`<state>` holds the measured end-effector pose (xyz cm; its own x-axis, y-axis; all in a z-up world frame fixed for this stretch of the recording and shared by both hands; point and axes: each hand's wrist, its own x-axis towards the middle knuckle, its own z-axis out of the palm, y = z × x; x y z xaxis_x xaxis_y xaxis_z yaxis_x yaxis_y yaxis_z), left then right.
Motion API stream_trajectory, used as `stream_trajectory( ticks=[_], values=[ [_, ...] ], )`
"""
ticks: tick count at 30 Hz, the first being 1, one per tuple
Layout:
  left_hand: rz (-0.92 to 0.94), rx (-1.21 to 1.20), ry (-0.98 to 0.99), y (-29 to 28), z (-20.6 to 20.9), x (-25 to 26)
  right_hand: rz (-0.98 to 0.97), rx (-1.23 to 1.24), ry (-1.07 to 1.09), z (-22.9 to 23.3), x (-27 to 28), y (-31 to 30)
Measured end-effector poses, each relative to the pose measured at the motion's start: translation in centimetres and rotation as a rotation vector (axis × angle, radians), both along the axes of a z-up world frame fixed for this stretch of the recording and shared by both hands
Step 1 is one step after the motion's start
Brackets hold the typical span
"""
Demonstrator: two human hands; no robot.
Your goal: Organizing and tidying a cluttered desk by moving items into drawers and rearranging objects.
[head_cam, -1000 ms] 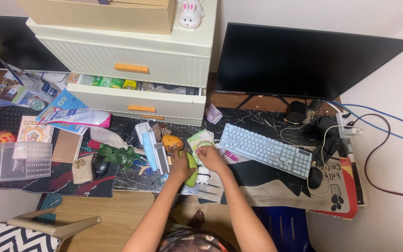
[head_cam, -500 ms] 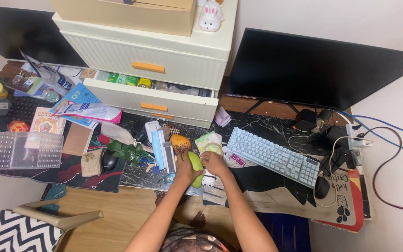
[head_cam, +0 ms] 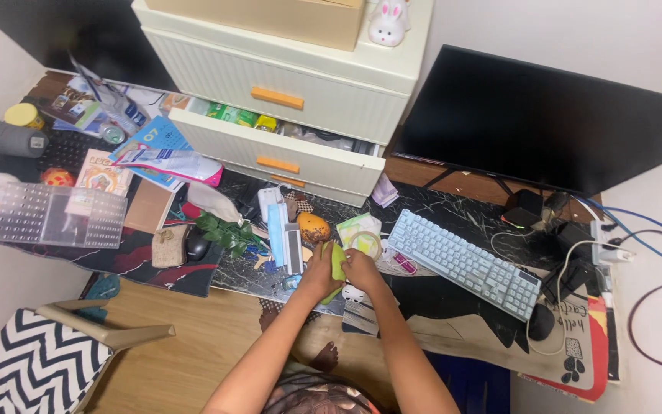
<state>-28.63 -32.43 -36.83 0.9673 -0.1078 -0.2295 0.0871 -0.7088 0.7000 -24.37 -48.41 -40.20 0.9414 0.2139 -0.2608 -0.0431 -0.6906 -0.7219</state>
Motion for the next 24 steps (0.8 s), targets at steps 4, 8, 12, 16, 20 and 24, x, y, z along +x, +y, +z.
stream_trajectory(
  ticks=[4, 8, 12, 16, 20, 24],
  values=[
    [-0.014, 0.003, -0.061, 0.9, -0.2, -0.4, 0.006, -0.004, -0.021, 1.4, 0.1, 0.7],
    [-0.018, -0.028, -0.133, 2.7, -0.5, -0.5, 0.024, -0.009, -0.112, 2.2, 0.5, 1.6],
    [0.065, -0.115, -0.208, 5.1, 2.4, -0.8, 0.016, 0.018, -0.115, 3.8, 0.8, 3.3],
    [0.119, -0.111, -0.304, 8.2, -0.5, 0.3, 0.006, 0.051, -0.140, 3.4, 1.4, 5.1],
    [0.196, -0.120, -0.313, 11.8, -2.8, 1.5, -0.036, 0.148, -0.103, 3.3, 2.2, 7.7],
    [0.247, -0.146, -0.223, 15.6, -4.4, 2.1, -0.019, 0.141, -0.099, 4.6, 2.6, 11.4]
  ],
)
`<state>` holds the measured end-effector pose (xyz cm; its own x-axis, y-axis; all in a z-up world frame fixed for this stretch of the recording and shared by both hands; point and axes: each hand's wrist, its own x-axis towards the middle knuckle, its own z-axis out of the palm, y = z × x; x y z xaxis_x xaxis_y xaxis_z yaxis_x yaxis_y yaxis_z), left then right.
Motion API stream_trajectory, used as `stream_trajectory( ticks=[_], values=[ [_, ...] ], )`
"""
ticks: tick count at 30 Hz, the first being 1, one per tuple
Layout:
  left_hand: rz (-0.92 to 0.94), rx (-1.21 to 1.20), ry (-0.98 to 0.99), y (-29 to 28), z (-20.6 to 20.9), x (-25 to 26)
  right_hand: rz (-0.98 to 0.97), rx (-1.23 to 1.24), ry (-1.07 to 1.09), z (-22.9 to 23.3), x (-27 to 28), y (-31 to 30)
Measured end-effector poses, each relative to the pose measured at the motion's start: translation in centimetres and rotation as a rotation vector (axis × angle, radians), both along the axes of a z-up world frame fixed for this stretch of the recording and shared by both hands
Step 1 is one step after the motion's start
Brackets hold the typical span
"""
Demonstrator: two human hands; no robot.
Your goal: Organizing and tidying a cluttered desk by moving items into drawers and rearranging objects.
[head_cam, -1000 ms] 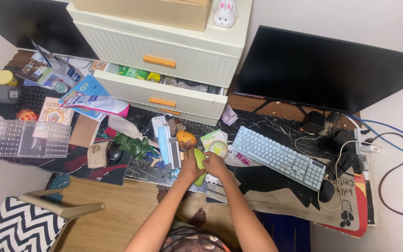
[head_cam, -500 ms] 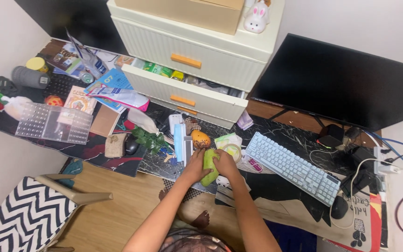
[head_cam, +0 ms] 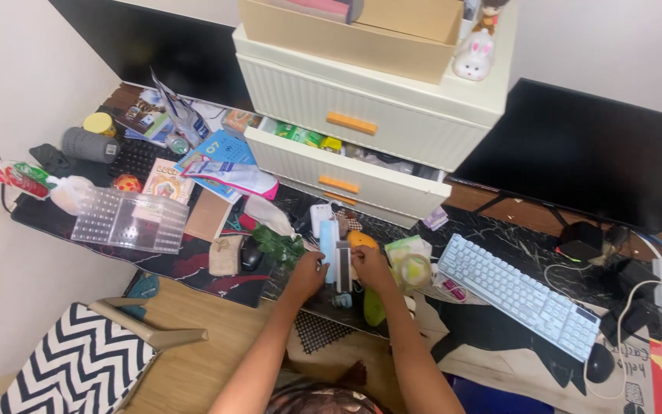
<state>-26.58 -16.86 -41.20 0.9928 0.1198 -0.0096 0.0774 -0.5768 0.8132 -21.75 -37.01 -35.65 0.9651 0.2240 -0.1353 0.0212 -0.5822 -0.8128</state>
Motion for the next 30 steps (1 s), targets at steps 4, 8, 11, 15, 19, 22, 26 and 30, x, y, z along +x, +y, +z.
stream_trajectory(
  ticks=[4, 8, 11, 15, 19, 22, 26, 30],
  values=[
    [-0.018, 0.075, -0.046, 4.1, 0.1, 0.5, 0.047, -0.029, -0.015, -1.1, 1.0, 3.9],
    [-0.013, 0.018, 0.042, 7.9, 4.3, 0.9, 0.097, -0.020, -0.070, 0.0, 1.7, 8.4],
    [0.013, -0.049, 0.122, 10.8, 6.5, 1.5, 0.092, -0.070, -0.077, 1.5, 2.5, 11.8],
    [0.059, -0.042, -0.072, 14.7, 4.7, 2.6, 0.084, -0.033, 0.007, 1.9, 3.9, 16.2],
    [0.082, -0.008, -0.176, 18.2, 4.0, 3.5, 0.069, 0.030, 0.005, 1.9, 4.8, 19.2],
    [0.110, -0.103, -0.122, 20.2, 6.9, 3.3, 0.078, 0.065, -0.031, 2.4, 5.3, 20.7],
    [0.153, -0.130, -0.073, 22.3, 8.4, 3.4, 0.083, 0.067, 0.000, 3.3, 5.7, 22.1],
    [0.181, -0.078, -0.119, 23.3, 9.6, 3.5, 0.104, 0.056, 0.025, 4.7, 6.2, 23.1]
  ],
)
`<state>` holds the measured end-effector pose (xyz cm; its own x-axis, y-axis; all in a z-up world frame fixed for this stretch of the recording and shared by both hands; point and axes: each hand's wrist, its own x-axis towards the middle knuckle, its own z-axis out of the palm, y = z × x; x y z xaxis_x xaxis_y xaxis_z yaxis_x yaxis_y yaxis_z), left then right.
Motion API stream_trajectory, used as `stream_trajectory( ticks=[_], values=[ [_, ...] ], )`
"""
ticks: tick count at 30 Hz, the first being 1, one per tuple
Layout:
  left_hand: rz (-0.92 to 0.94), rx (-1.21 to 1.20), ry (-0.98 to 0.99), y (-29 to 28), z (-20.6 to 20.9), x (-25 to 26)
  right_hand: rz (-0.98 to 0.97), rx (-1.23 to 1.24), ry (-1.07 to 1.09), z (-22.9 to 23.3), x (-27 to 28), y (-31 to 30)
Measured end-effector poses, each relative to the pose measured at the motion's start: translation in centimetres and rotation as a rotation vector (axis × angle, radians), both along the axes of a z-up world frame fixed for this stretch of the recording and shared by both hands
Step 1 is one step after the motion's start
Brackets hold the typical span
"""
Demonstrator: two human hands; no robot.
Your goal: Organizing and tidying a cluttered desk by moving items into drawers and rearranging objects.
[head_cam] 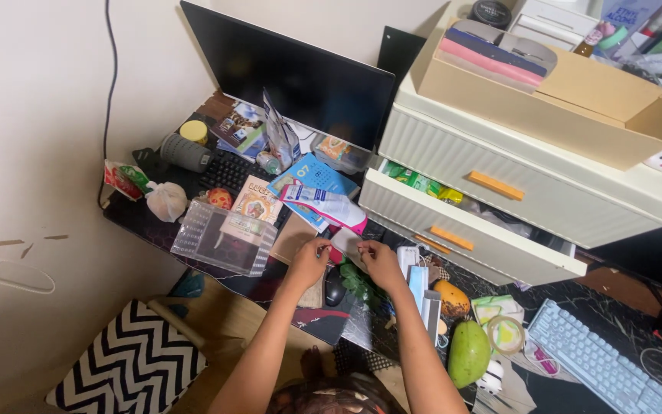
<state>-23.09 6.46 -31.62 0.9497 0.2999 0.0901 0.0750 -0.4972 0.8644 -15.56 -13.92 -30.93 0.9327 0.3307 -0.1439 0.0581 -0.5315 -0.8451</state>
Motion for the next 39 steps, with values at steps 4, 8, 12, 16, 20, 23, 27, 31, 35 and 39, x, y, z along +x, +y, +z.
stream_trajectory(
  ticks=[4, 8, 12, 16, 20, 23, 27, 31, 35, 39],
  values=[
    [0.029, 0.014, -0.019, 0.6, 0.3, 0.4, 0.028, -0.005, -0.021, 0.7, 0.9, 0.4],
    [0.078, -0.030, 0.030, 1.1, 1.1, 0.5, 0.063, 0.071, -0.023, 1.1, 1.9, 1.2],
    [0.171, -0.072, 0.107, 1.3, 5.6, 0.0, 0.126, 0.195, 0.016, 2.1, 3.0, 2.4],
    [0.236, -0.051, -0.080, 2.9, 4.0, 0.1, 0.205, 0.270, 0.058, 3.9, 3.6, 3.9],
    [0.327, -0.098, -0.097, 5.1, 5.3, -0.3, 0.264, 0.234, 0.014, 5.3, 4.3, 6.3],
    [0.387, -0.139, -0.112, 7.4, 6.0, -0.6, 0.290, 0.254, 0.024, 5.5, 4.6, 8.5],
    [0.416, -0.070, -0.196, 12.3, 6.5, 0.0, 0.306, 0.240, 0.015, 7.4, 5.2, 12.8],
    [0.424, -0.010, -0.134, 18.6, 5.8, 1.1, 0.278, 0.225, 0.007, 4.8, 6.6, 17.9],
    [0.375, 0.026, -0.143, 25.3, 4.1, 3.0, 0.286, 0.311, -0.032, 4.7, 7.2, 23.5],
    [0.366, 0.128, -0.180, 31.7, 1.7, 5.5, 0.238, 0.228, -0.053, 6.1, 7.8, 27.7]
  ],
)
